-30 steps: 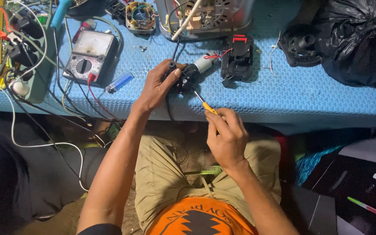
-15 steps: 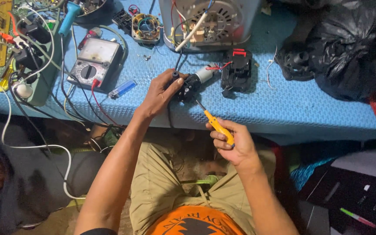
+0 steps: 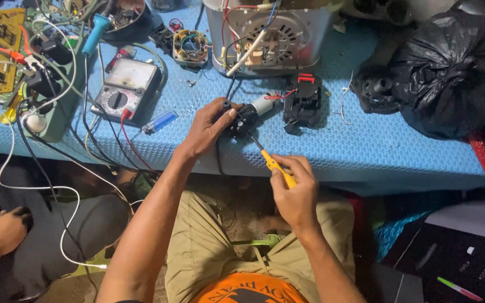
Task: Disassembling a small motor and gearbox assembly using a screwdriver on a repair bench.
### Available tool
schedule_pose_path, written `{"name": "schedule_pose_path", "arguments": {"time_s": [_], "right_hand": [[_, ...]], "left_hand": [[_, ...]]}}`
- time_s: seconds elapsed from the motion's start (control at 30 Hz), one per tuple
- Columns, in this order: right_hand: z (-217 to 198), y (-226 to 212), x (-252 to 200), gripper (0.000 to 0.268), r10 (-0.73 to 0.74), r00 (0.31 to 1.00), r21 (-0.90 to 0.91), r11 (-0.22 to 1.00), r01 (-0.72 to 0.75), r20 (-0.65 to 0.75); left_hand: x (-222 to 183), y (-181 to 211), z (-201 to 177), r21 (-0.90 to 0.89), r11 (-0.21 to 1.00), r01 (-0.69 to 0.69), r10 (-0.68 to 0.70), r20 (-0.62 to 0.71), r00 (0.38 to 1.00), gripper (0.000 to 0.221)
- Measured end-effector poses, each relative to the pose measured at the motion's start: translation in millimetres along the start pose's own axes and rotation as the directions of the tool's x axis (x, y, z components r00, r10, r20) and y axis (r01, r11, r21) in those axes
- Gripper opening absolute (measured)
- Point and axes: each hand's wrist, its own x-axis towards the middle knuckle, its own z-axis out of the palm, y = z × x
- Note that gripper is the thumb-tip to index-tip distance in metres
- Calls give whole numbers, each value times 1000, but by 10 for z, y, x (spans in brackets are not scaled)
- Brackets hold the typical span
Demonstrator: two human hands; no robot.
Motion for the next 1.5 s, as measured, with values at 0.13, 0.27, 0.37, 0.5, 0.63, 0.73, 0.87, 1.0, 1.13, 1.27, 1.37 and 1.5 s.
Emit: {"name": "schedule_pose_path", "arguments": {"time_s": [0.13, 0.27, 0.37, 0.5, 0.63, 0.73, 0.87, 1.0, 1.13, 1.27, 1.37, 1.5], "right_hand": [[24, -16, -75, 29, 176, 984, 304, 939, -161, -22], [61, -105, -120, 28, 160, 975, 233, 965, -122, -155], [49, -33, -128, 31, 63, 981, 90, 995, -48, -183], [-17, 64, -117, 30, 91, 986, -106, 989, -107, -141], [-3, 85, -147, 6, -39, 986, -175, 985, 11, -160], [17, 63, -147, 10, -216, 960, -219, 960, 176, -178], [11, 79, -97, 16, -372, 914, -209, 918, 337, -162], [6, -6, -102, 18, -311, 941, -202, 938, 282, -131], [-13, 7, -74, 29, -267, 958, -248, 940, 235, -104], [-42, 68, -102, 16, -212, 977, -245, 949, 198, -33], [-71, 1, -84, 14, -306, 952, -318, 905, 283, -25], [-84, -64, -54, 18, -501, 865, -458, 772, 440, -12]], "left_hand": [[14, 24, -11, 5, 1000, 0, 0, 1, 1000, 23], [-3, 37, -3, 8, 1000, 7, -7, -3, 1000, 23], [8, 22, 1, 11, 1000, 6, -6, -5, 1000, 23], [-1, 16, 23, 26, 1000, 6, -6, -21, 1000, 24], [-18, -38, 29, 21, 1000, 4, -4, -16, 1000, 24], [-23, -53, 22, 32, 999, -5, 6, -15, 1000, 24], [-15, -50, 17, 29, 1000, 2, -2, 0, 1000, 25], [-13, -38, 0, 22, 1000, -18, 18, 9, 1000, 23], [-2, -40, 7, 17, 999, -30, 29, 4, 1000, 23], [-6, -37, 1, 6, 1000, -27, 27, 5, 1000, 24], [-3, -17, 0, -5, 999, -37, 37, 4, 999, 23], [1, -34, -14, -4, 998, -57, 57, 7, 998, 21]]}}
